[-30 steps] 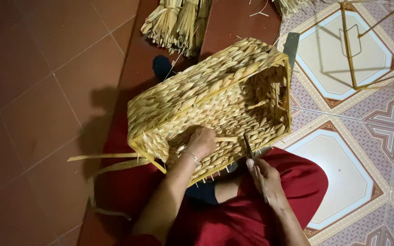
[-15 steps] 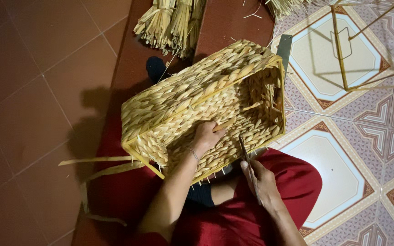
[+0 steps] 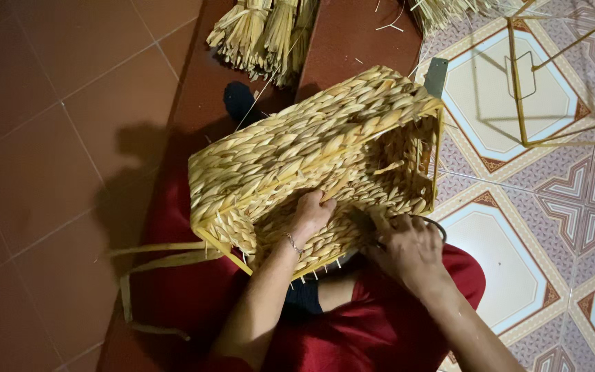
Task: The person sits on the floor and uses a knife to trim and tuck the edges of a woven basket. They repeatedly cut protruding strands and press them into the weave to finish the basket's rim.
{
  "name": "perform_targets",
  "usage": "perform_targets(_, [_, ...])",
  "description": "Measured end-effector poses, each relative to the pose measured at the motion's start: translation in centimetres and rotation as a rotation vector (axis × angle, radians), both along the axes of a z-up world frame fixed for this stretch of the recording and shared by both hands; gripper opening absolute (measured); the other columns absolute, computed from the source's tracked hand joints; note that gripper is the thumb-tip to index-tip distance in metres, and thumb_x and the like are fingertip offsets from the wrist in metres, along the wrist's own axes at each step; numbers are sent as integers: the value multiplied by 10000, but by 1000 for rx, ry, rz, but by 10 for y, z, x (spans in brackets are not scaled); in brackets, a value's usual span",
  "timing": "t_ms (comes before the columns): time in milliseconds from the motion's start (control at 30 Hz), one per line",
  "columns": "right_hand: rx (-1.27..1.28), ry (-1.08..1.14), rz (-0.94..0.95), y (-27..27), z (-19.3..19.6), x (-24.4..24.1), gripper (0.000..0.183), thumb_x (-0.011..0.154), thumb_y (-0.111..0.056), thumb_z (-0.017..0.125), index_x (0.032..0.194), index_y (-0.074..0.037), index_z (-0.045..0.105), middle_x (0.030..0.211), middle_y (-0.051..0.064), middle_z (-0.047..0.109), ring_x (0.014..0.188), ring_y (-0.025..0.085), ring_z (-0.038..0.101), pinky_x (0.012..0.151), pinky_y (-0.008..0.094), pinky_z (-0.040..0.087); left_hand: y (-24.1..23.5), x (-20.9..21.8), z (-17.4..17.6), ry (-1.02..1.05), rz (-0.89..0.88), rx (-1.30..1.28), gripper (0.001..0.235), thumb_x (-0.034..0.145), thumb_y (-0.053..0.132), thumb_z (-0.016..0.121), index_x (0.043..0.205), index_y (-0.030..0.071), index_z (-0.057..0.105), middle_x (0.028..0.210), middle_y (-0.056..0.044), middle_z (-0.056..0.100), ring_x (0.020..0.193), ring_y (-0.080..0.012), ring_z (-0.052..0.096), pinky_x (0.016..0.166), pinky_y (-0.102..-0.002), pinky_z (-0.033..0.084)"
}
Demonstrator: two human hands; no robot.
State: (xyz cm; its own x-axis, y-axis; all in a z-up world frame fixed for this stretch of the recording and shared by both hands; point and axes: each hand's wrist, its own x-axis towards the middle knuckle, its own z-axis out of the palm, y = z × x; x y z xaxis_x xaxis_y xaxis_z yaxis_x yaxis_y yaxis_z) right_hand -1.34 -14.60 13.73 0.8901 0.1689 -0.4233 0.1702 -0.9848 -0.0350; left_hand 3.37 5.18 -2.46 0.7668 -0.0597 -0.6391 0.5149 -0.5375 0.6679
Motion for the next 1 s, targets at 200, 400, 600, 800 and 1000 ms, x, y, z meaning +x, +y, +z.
perform_targets(200, [-36, 272, -32, 12, -8, 13, 650, 857, -614, 671, 1437, -391, 484, 1360, 131, 567, 1162, 336, 637, 1032, 508, 466, 1, -1, 0, -183, 43, -7, 307, 873, 296, 716, 1002, 17, 705, 866, -228, 726, 801, -328, 713, 748, -426, 551])
perform_targets(400, [-27, 192, 22, 31, -6, 23, 680, 840, -475, 729, 1434, -260, 476, 1315, 187, 567, 1149, 398, 615, 1012, 555, 434, -1, -5, -17, -195, 76, 32, 246, 877, 239, 701, 983, 17, 700, 855, -231, 714, 779, -332, 698, 717, -431, 549])
perform_targets(600, [-27, 394, 1, 36, -6, 39, 571, 889, -507, 681, 1373, -238, 540, 1138, 133, 721, 1093, 331, 688, 969, 456, 518, 1, -8, -30, -188, 104, -61, 136, 827, 103, 659, 941, 36, 690, 829, -174, 730, 749, -276, 715, 688, -390, 559])
perform_targets(800, [13, 310, 130, 40, -16, 41, 394, 921, -364, 687, 1207, -106, 605, 1059, 134, 728, 1012, 295, 713, 887, 444, 526, 0, -7, -23, -251, 73, -6, 151, 889, 142, 726, 921, -3, 697, 808, -164, 703, 724, -233, 671, 679, -360, 515])
perform_targets(1000, [-96, 289, 394, 29, -20, 34, 203, 1072, -248, 546, 1131, -67, 618, 960, 118, 749, 870, 214, 768, 793, 399, 578, -4, -4, -9, 6, 127, -15, 117, 955, 137, 621, 1015, 43, 653, 799, -72, 644, 653, -144, 617, 570, -334, 509])
